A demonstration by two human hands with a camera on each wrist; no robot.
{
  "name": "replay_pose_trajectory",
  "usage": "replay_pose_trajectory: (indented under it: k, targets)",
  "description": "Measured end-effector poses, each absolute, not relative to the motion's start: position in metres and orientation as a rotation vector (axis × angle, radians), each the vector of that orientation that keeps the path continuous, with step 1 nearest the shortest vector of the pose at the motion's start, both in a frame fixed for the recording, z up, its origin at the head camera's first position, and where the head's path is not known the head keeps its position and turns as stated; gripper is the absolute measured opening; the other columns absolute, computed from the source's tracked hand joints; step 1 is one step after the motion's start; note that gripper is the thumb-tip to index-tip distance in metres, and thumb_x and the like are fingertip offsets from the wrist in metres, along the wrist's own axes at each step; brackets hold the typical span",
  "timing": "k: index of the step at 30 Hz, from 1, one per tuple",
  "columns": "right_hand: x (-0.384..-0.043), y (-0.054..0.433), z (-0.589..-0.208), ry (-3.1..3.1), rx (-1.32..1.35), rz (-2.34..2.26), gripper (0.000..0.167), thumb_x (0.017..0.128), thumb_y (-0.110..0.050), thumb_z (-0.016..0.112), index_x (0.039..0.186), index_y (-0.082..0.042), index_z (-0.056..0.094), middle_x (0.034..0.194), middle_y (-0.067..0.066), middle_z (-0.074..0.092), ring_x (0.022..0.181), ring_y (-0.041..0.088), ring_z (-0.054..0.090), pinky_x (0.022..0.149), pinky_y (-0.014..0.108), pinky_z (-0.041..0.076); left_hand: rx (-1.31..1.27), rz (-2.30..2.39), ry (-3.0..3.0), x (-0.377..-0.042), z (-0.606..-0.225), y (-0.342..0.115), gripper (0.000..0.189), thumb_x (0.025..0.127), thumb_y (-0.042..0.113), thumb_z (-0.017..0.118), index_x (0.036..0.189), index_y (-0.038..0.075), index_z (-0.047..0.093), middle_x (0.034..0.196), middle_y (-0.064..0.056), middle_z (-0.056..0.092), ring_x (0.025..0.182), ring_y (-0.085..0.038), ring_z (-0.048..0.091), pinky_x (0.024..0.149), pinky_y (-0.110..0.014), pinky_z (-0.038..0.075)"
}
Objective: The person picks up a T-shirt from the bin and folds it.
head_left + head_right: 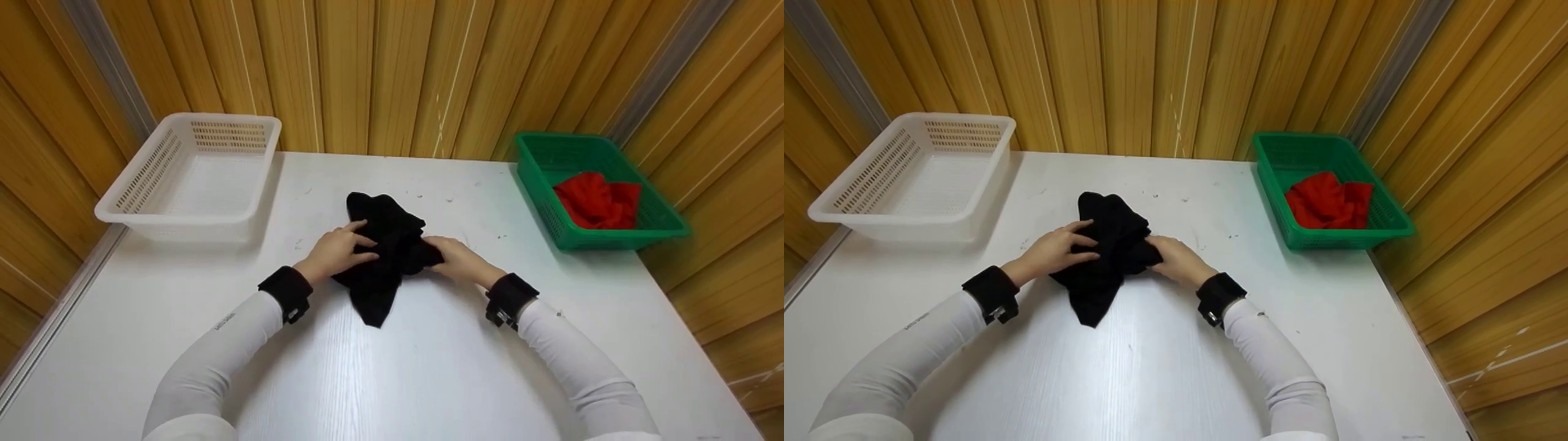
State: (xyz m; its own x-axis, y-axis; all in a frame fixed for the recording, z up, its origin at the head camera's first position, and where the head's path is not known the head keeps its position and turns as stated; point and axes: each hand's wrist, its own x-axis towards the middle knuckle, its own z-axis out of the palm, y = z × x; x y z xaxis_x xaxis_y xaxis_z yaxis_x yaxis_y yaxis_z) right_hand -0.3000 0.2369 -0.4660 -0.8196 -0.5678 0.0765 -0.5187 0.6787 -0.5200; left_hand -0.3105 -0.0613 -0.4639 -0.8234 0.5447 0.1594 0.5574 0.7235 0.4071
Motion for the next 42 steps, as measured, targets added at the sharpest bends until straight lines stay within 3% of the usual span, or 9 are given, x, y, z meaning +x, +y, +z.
replay_pose_trajectory:
  k: [5, 10, 13, 22, 27, 31, 36, 39, 42]
  targets:
    - [-0.306, 0.253, -0.453, 2.795, -0.876, -0.933, 0.036, 0.085, 0.005, 0.070, 0.121, 0.003, 0.067, 0.116, 0.019, 0.074, 0.109, 0.033, 0.068, 0.101, 0.049, 0.054, -0.983, -0.737, -2.783, -0.310, -0.453, -0.066, 0.023, 0.098, 0.024, 0.070, 0.106, 0.005, 0.081, 0.134, -0.016, 0.070, 0.123, -0.032, 0.069, 0.099, -0.047, 0.059]
    - [-0.311, 0.275, -0.435, 2.853, -0.734, -1.021, 0.019, 0.085, -0.001, 0.069, 0.104, 0.000, 0.068, 0.093, 0.010, 0.069, 0.084, 0.020, 0.058, 0.079, 0.030, 0.048, -1.008, -0.884, -2.755, -0.303, -0.436, -0.080, 0.021, 0.099, 0.018, 0.066, 0.095, 0.000, 0.077, 0.094, -0.013, 0.080, 0.081, -0.025, 0.074, 0.075, -0.039, 0.060]
    - [-0.316, 0.287, -0.422, 2.935, -0.611, -1.069, 0.013, 0.087, -0.003, 0.063, 0.098, 0.004, 0.065, 0.086, 0.013, 0.062, 0.080, 0.024, 0.052, 0.074, 0.031, 0.044, -0.948, -1.007, -2.755, -0.299, -0.423, -0.091, 0.019, 0.099, 0.018, 0.064, 0.089, 0.004, 0.072, 0.080, -0.010, 0.077, 0.068, -0.016, 0.066, 0.066, -0.030, 0.051]
    - [-0.332, 0.307, -0.404, 3.133, -0.210, -1.336, 0.040, 0.097, -0.011, 0.059, 0.134, 0.003, 0.058, 0.130, 0.028, 0.064, 0.112, 0.038, 0.062, 0.092, 0.041, 0.050, -0.482, -0.960, -2.760, -0.299, -0.410, -0.120, 0.020, 0.092, 0.020, 0.060, 0.075, 0.010, 0.055, 0.065, 0.002, 0.055, 0.059, -0.013, 0.051, 0.056, -0.026, 0.037]
    - [-0.330, 0.307, -0.415, 3.084, -0.366, -1.354, 0.060, 0.104, -0.014, 0.058, 0.157, 0.000, 0.034, 0.164, 0.030, 0.030, 0.151, 0.046, 0.035, 0.118, 0.060, 0.039, -0.376, -0.678, -2.835, -0.298, -0.420, -0.126, 0.019, 0.098, 0.018, 0.062, 0.086, 0.004, 0.058, 0.071, -0.009, 0.063, 0.064, -0.029, 0.062, 0.055, -0.039, 0.048]
    - [-0.322, 0.303, -0.423, 3.134, -0.428, -1.176, 0.060, 0.104, -0.014, 0.058, 0.158, -0.003, 0.034, 0.170, 0.028, 0.014, 0.157, 0.049, 0.017, 0.127, 0.067, 0.016, -0.371, -0.540, -2.879, -0.295, -0.429, -0.123, 0.023, 0.099, 0.017, 0.063, 0.115, 0.001, 0.058, 0.104, -0.024, 0.071, 0.088, -0.044, 0.072, 0.068, -0.054, 0.059]
    - [-0.311, 0.294, -0.430, 3.244, -0.480, -1.048, 0.028, 0.096, -0.011, 0.067, 0.122, -0.001, 0.064, 0.130, 0.021, 0.063, 0.120, 0.038, 0.059, 0.106, 0.048, 0.046, -0.479, -0.526, -2.789, -0.283, -0.434, -0.107, 0.035, 0.101, 0.024, 0.063, 0.130, 0.005, 0.057, 0.126, -0.022, 0.064, 0.109, -0.045, 0.067, 0.078, -0.057, 0.059]
    - [-0.304, 0.289, -0.438, 3.168, -0.602, -0.953, 0.010, 0.092, -0.011, 0.071, 0.097, -0.002, 0.071, 0.094, 0.014, 0.073, 0.086, 0.026, 0.067, 0.079, 0.030, 0.053, -0.595, -0.563, -2.731, -0.272, -0.435, -0.096, 0.039, 0.100, 0.033, 0.065, 0.129, 0.007, 0.060, 0.129, -0.019, 0.063, 0.118, -0.044, 0.063, 0.091, -0.058, 0.056]
    - [-0.299, 0.282, -0.448, 3.017, -0.750, -0.806, 0.011, 0.092, -0.012, 0.074, 0.094, -0.002, 0.077, 0.089, 0.013, 0.078, 0.080, 0.024, 0.071, 0.073, 0.031, 0.058, -0.687, -0.535, -2.771, -0.264, -0.437, -0.087, 0.049, 0.099, 0.040, 0.065, 0.135, 0.007, 0.059, 0.137, -0.019, 0.061, 0.129, -0.044, 0.058, 0.106, -0.060, 0.050]
